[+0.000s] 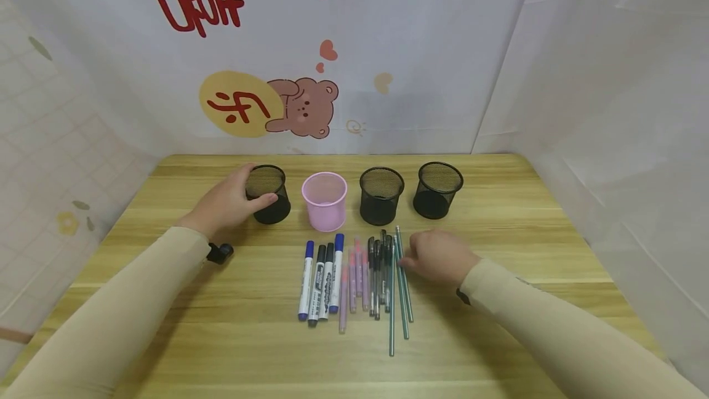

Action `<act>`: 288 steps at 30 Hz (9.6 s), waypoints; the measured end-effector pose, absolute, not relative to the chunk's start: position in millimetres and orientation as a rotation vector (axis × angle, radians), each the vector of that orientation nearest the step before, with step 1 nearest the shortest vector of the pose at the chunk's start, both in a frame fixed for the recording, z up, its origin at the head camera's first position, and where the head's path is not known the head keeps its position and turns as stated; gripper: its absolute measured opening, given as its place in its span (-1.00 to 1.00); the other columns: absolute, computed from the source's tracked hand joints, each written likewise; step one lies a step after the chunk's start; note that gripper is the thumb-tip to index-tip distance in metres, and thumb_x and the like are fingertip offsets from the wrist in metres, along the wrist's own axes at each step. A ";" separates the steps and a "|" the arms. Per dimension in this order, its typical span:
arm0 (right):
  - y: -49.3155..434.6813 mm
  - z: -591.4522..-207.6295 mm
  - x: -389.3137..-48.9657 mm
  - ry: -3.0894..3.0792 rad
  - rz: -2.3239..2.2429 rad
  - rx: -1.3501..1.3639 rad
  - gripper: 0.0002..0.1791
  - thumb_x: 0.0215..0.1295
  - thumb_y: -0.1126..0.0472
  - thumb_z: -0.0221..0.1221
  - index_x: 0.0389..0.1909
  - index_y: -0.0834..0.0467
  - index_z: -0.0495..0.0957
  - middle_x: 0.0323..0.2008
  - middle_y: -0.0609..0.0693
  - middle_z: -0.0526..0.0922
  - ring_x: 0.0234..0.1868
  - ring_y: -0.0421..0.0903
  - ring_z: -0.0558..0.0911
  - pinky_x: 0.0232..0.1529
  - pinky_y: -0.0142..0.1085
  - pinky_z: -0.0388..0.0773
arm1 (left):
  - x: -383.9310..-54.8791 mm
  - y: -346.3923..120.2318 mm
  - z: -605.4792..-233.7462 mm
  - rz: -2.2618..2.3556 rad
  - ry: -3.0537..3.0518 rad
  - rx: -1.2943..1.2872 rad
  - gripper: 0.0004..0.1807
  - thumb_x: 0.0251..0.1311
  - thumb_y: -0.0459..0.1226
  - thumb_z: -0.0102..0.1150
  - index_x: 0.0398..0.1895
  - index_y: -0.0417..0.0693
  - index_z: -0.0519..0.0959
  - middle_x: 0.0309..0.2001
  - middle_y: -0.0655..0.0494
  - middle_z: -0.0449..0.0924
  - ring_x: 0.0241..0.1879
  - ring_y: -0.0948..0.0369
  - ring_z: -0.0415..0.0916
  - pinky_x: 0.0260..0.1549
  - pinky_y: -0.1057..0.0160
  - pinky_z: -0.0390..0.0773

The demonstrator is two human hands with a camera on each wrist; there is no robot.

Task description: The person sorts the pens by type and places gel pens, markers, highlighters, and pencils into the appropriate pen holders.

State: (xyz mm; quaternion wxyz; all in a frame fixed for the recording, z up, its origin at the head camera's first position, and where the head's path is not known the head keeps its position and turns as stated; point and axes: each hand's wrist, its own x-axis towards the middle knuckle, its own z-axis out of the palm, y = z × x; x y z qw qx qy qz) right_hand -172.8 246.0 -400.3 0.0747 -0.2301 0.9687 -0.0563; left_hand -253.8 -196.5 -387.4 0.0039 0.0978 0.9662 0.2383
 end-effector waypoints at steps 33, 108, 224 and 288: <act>251.0 -400.5 -177.5 2.788 -0.369 -0.444 -0.78 0.26 0.09 0.35 -0.48 0.05 0.54 -0.55 -0.12 0.55 -0.51 -0.17 0.47 -0.47 -0.31 0.38 | -255.3 -195.1 -387.2 0.716 3.005 0.278 0.22 0.25 0.49 0.07 0.69 -0.13 0.02 0.64 -0.22 0.13 0.59 -0.28 0.13 0.51 -0.38 0.17; 191.6 -353.7 -175.0 2.860 -1.427 -0.642 -0.89 0.37 0.34 0.29 -0.13 0.20 0.63 -0.28 0.02 0.71 -0.31 -0.15 0.62 -0.26 -0.43 0.59 | -254.3 -193.9 -384.1 0.724 3.001 0.275 0.23 0.24 0.52 0.04 0.69 -0.11 0.02 0.63 -0.20 0.15 0.59 -0.26 0.13 0.51 -0.43 0.09; 16.8 -345.0 -236.1 2.391 -1.938 -0.772 -0.72 0.47 0.27 0.29 0.13 0.21 0.59 -0.05 0.05 0.73 -0.05 -0.16 0.70 0.02 -0.41 0.68 | -254.0 -196.2 -386.1 0.666 2.988 0.318 0.34 0.21 0.57 -0.03 0.70 -0.25 -0.08 0.65 -0.28 0.07 0.55 -0.35 0.16 0.48 -0.44 0.14; 244.6 -383.9 -182.1 2.925 -0.666 -0.961 -0.44 0.22 0.07 0.52 0.19 0.20 0.66 0.14 0.03 0.73 0.18 0.06 0.68 0.25 0.01 0.63 | -258.5 -195.1 -390.4 0.774 3.016 0.325 0.01 0.27 0.41 0.17 0.58 -0.01 0.20 0.39 -0.04 0.45 0.38 -0.13 0.44 0.40 -0.38 0.31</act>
